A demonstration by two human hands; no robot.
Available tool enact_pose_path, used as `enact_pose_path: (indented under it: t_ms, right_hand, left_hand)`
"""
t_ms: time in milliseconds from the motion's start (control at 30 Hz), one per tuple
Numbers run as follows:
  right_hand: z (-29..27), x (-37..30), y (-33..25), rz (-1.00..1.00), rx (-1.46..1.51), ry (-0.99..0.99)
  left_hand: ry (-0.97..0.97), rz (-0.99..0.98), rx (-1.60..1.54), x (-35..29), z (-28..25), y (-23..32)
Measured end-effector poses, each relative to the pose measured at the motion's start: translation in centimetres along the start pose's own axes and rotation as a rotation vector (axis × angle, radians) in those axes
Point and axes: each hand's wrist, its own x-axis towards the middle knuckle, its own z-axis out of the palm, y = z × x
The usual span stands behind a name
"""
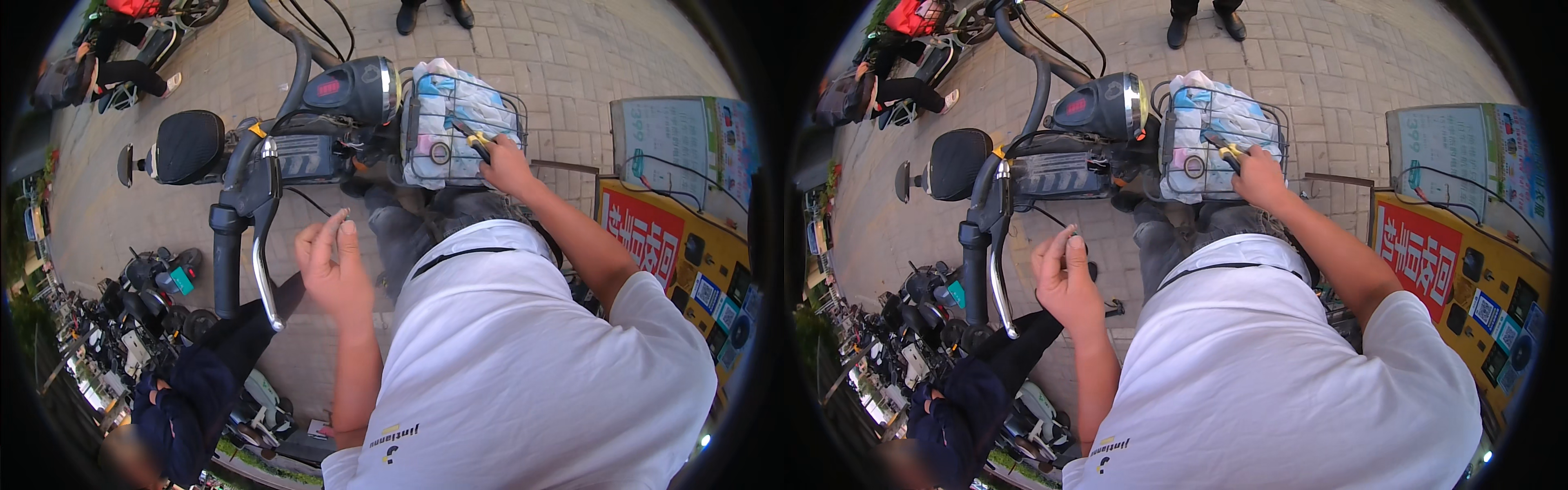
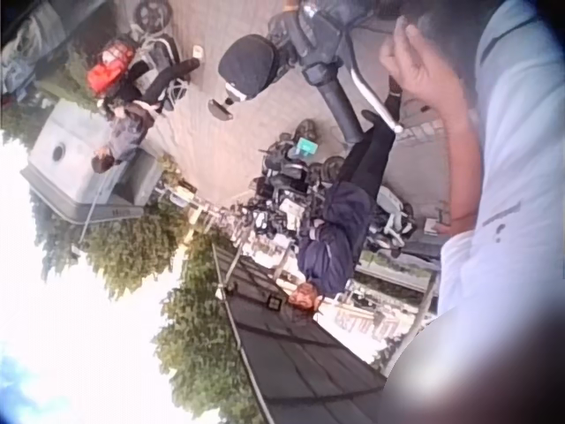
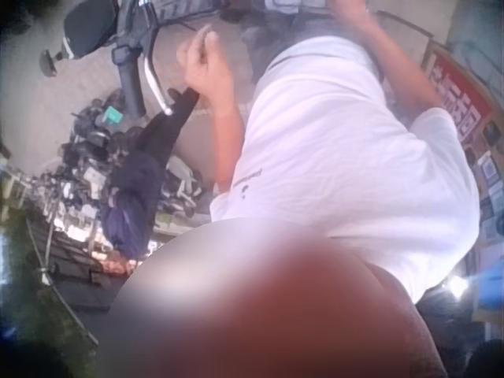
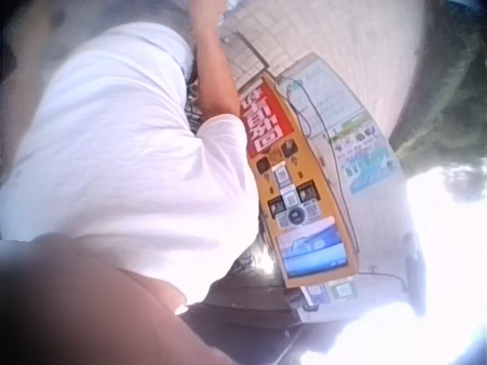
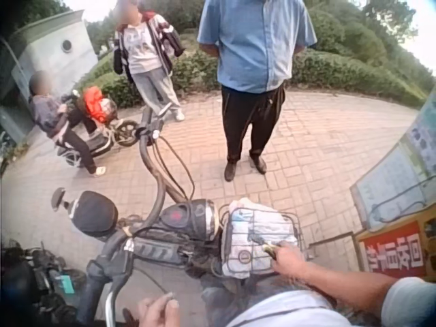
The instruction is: The person uses pliers to strip and twist wires on an electric scooter's handlebar assembly. They repeatedly cut insulation, expose conductors, and join wires by hand, occasionally adjusting the bundle and checking connections.
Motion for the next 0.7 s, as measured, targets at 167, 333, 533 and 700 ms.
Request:
enact_pose_path:
  t_ms: [167,333,533,700]
  right_hand:
    - [2.7,-0.6,2.8,-0.02,-0.108,0.058]
    - [4.1,-0.8,3.3,-0.087,-0.067,0.111]
    - [1.3,-0.6,-0.8,-0.362,0.133,0.18]
    - [-4.1,-1.5,-10.0,-0.211,0.948,-0.404]
  left_hand:
    - [-0.104,-0.236,-0.201,-1.3,1.3,-2.8]
    - [-0.157,-0.416,-0.341,-1.6,2.0,-4.3]
    - [-0.169,-0.537,-0.56,-1.0,2.2,-3.7]
    - [-0.195,-0.538,-0.642,-0.9,2.4,-3.7]
